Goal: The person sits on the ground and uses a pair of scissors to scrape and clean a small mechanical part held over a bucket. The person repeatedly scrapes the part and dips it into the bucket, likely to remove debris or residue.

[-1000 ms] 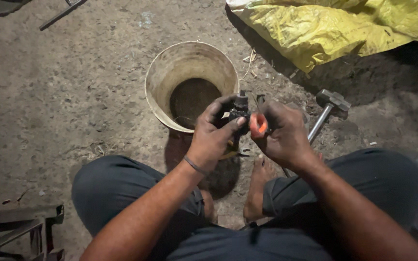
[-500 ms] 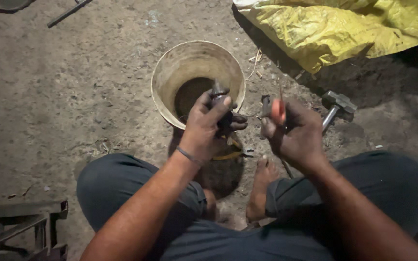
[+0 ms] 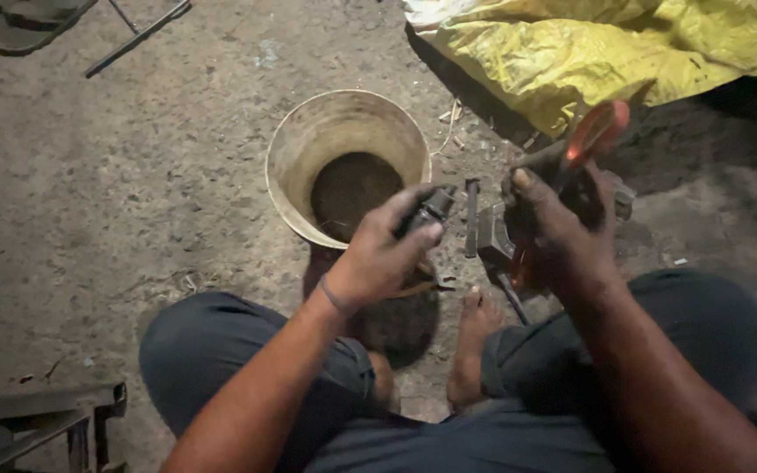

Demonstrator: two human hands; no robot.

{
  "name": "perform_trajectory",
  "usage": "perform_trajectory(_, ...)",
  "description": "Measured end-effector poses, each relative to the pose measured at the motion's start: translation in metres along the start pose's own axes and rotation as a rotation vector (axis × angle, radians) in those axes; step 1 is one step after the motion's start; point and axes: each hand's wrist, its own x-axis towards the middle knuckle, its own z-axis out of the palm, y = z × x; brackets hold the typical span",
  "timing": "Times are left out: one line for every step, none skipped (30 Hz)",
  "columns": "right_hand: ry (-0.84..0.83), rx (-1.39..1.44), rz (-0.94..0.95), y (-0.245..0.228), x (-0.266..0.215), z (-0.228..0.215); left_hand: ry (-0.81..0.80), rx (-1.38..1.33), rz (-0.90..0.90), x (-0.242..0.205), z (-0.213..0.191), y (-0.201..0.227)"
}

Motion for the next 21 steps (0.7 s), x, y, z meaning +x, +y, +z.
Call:
perform_trajectory(-0.045,-0.096,-0.092,-0.002,0.000,-0.002,0.033,0.108,0.078,0.001,0.002,0.001)
perform_trajectory(-0.090,-0.194,-0.184,-0.003,0.000,-0.002,0.067,0.216,0.156,0.001,0.004,0.002)
perform_trajectory(-0.033,-0.177,-0.164,-0.003,0.000,-0.001,0.102,0.323,0.231,0.000,0.007,0.003)
perform_trajectory(0.023,-0.162,-0.144,-0.002,0.002,0.000,0.049,0.268,0.207,0.001,0.008,0.002)
perform_trajectory(0.074,-0.146,-0.124,0.000,0.002,0.004,0.000,0.216,0.181,0.001,0.009,0.001)
perform_trajectory(0.112,-0.086,-0.087,0.001,0.003,0.004,-0.048,0.164,0.155,-0.001,0.010,0.001)
perform_trajectory(0.155,-0.022,-0.058,0.000,0.007,0.006,-0.058,0.199,0.194,0.001,0.010,0.001)
perform_trajectory(0.197,0.042,-0.028,0.000,0.007,0.007,-0.068,0.234,0.232,0.003,0.009,0.002)
perform_trajectory(0.201,0.072,0.033,-0.003,0.010,0.006,-0.077,0.266,0.272,0.005,0.009,0.002)
perform_trajectory(0.205,0.101,0.094,-0.004,0.009,0.005,-0.115,0.219,0.227,0.008,0.008,0.001)
perform_trajectory(0.198,0.127,0.167,-0.006,0.006,0.004,-0.144,0.170,0.170,0.007,0.008,-0.001)
perform_trajectory(0.182,0.129,0.121,-0.008,0.006,0.003,-0.172,0.120,0.113,0.006,0.008,-0.003)
perform_trajectory(0.179,0.142,0.067,-0.009,0.003,0.002,-0.188,0.059,0.090,0.008,0.007,-0.005)
perform_trajectory(0.176,0.155,0.014,-0.011,0.001,0.001,-0.204,-0.001,0.067,0.010,0.007,-0.007)
perform_trajectory(0.193,0.110,-0.022,-0.014,-0.002,0.000,-0.216,-0.069,0.045,0.012,0.009,-0.009)
perform_trajectory(0.210,0.065,-0.057,-0.017,-0.006,0.000,-0.191,-0.234,-0.036,0.012,0.011,-0.010)
perform_trajectory(0.215,0.021,-0.092,-0.019,-0.007,0.002,-0.154,-0.397,-0.116,0.011,0.013,-0.012)
perform_trajectory(0.198,-0.064,-0.163,-0.019,-0.010,0.006,-0.116,-0.559,-0.194,0.010,0.014,-0.013)
perform_trajectory(0.188,-0.147,-0.230,-0.018,-0.013,0.009,-0.075,-0.492,-0.204,0.009,0.016,-0.015)
perform_trajectory(0.178,-0.231,-0.297,-0.017,-0.016,0.010,-0.034,-0.425,-0.213,0.009,0.018,-0.018)
perform_trajectory(0.160,-0.247,-0.279,-0.016,-0.017,0.011,0.010,-0.357,-0.219,0.009,0.019,-0.020)
